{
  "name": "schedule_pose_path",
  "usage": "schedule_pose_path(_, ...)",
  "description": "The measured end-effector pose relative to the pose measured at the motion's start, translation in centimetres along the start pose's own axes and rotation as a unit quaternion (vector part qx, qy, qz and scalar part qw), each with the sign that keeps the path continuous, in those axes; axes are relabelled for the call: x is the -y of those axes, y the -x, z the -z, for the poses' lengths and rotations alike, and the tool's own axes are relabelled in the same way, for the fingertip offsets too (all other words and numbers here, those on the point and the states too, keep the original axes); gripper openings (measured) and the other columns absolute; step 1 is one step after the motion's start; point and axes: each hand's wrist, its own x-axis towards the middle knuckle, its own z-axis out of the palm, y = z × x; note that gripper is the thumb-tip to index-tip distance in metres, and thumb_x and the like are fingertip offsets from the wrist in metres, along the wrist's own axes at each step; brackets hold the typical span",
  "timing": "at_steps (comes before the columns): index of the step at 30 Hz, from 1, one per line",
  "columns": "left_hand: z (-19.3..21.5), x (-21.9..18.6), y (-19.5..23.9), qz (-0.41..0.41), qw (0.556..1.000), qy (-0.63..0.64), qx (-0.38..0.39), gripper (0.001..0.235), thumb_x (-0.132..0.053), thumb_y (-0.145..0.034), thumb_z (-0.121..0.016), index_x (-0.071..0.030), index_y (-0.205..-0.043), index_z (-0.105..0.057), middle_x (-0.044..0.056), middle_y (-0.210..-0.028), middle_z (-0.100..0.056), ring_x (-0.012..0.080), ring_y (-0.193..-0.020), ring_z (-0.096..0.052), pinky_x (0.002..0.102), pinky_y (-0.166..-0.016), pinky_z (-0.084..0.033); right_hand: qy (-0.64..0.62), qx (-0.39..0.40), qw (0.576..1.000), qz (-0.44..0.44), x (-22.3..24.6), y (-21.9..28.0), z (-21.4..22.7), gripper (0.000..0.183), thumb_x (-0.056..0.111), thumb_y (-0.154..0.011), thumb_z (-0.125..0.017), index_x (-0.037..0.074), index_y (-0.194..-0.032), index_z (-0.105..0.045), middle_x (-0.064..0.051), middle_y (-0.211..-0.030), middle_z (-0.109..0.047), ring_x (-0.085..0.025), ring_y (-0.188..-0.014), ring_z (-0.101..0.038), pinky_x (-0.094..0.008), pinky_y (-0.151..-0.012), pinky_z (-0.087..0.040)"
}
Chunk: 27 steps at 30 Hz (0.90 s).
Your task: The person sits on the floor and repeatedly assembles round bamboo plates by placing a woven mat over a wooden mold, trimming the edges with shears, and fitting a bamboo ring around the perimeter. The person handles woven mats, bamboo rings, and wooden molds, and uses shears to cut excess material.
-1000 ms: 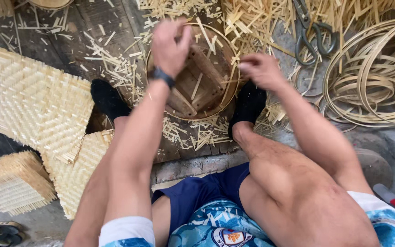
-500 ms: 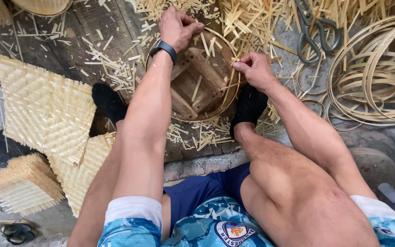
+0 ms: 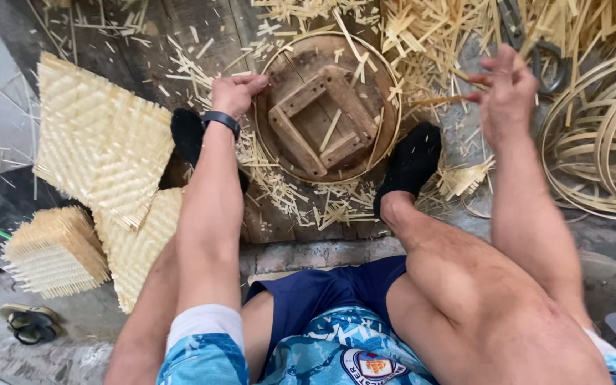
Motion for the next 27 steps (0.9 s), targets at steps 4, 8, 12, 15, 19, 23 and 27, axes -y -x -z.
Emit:
schedule_pose_path(4, -1.7, -0.8, -0.1, -0.003, 0.996, -0.057, -0.067, 0.023, -0.021, -0.078, -0.089, -0.002, -0.090, -0.083, 0.004, -0.082, -0.080, 0.0085, -0.070, -0.070, 0.023, -0.067, -0.055, 0.364, -0.046, 0.922, 0.123, 1.8, 0.7, -0.8, 0.075, 0.027, -0.095, -0.083, -0.003, -0.151, -0.042, -0.014, -0.123, -0.059, -0.026, -0.111, -0.063, -0.041, -0.094, -0.051)
schedule_pose_path(8, -1.9, 0.9, 1.6, -0.032, 0.994, -0.007, -0.102, 0.026, -0.025, -0.083, -0.087, 0.000, -0.086, -0.082, 0.006, -0.077, -0.077, 0.0100, -0.066, -0.063, 0.026, -0.063, -0.051, 0.492, -0.022, 0.821, 0.287, 0.8, 5.7, -4.3, 0.058, 0.020, -0.098, -0.085, -0.003, -0.141, -0.054, -0.023, -0.117, -0.060, -0.031, -0.108, -0.062, -0.042, -0.092, -0.053)
schedule_pose_path(12, -3.0, 6.8, 6.9, 0.042, 0.983, -0.026, -0.175, 0.041, -0.037, -0.097, -0.081, 0.003, -0.104, -0.075, 0.008, -0.090, -0.076, 0.0087, -0.076, -0.066, 0.026, -0.069, -0.053, 0.358, 0.152, 0.916, 0.100, -0.5, 7.1, -7.1, 0.047, 0.020, -0.094, -0.080, -0.004, -0.130, -0.063, -0.013, -0.097, -0.072, -0.018, -0.083, -0.069, -0.033, -0.073, -0.057)
schedule_pose_path(15, -4.2, 11.1, 11.4, 0.191, 0.942, 0.264, -0.080, 0.031, -0.028, -0.092, -0.078, -0.002, -0.106, -0.067, 0.007, -0.084, -0.062, 0.0151, -0.063, -0.060, 0.037, -0.055, -0.059, 0.308, 0.173, 0.935, 0.041, -1.4, 6.8, -8.0, 0.034, 0.015, -0.096, -0.075, -0.004, -0.123, -0.069, -0.010, -0.089, -0.072, -0.014, -0.070, -0.066, -0.030, -0.063, -0.055)
schedule_pose_path(19, -5.0, 11.7, 12.6, 0.205, 0.912, 0.336, -0.113, 0.024, -0.023, -0.090, -0.081, -0.003, -0.098, -0.069, 0.006, -0.085, -0.072, 0.0174, -0.064, -0.068, 0.035, -0.055, -0.061, 0.242, 0.163, 0.956, -0.033, -1.2, 6.0, -8.4, 0.023, 0.009, -0.097, -0.074, -0.007, -0.113, -0.072, -0.008, -0.086, -0.070, -0.010, -0.062, -0.062, -0.028, -0.054, -0.055)
schedule_pose_path(23, -5.5, 9.2, 12.0, 0.212, 0.905, 0.343, -0.136, 0.027, -0.022, -0.088, -0.080, 0.000, -0.100, -0.070, 0.008, -0.084, -0.074, 0.0195, -0.065, -0.072, 0.036, -0.057, -0.063, 0.190, 0.150, 0.970, -0.012, -0.9, 4.3, -8.7, 0.024, 0.006, -0.095, -0.074, -0.004, -0.116, -0.072, -0.005, -0.091, -0.073, -0.010, -0.069, -0.067, -0.025, -0.059, -0.055)
schedule_pose_path(27, -8.7, 7.6, 13.8, 0.173, 0.912, 0.334, -0.164, 0.032, -0.024, -0.092, -0.082, -0.001, -0.110, -0.070, 0.007, -0.090, -0.071, 0.0171, -0.073, -0.065, 0.034, -0.063, -0.057, 0.106, 0.181, 0.978, -0.017, -1.7, 2.5, -8.6, 0.025, 0.004, -0.095, -0.074, -0.004, -0.119, -0.070, -0.006, -0.095, -0.074, -0.012, -0.076, -0.070, -0.024, -0.064, -0.060)
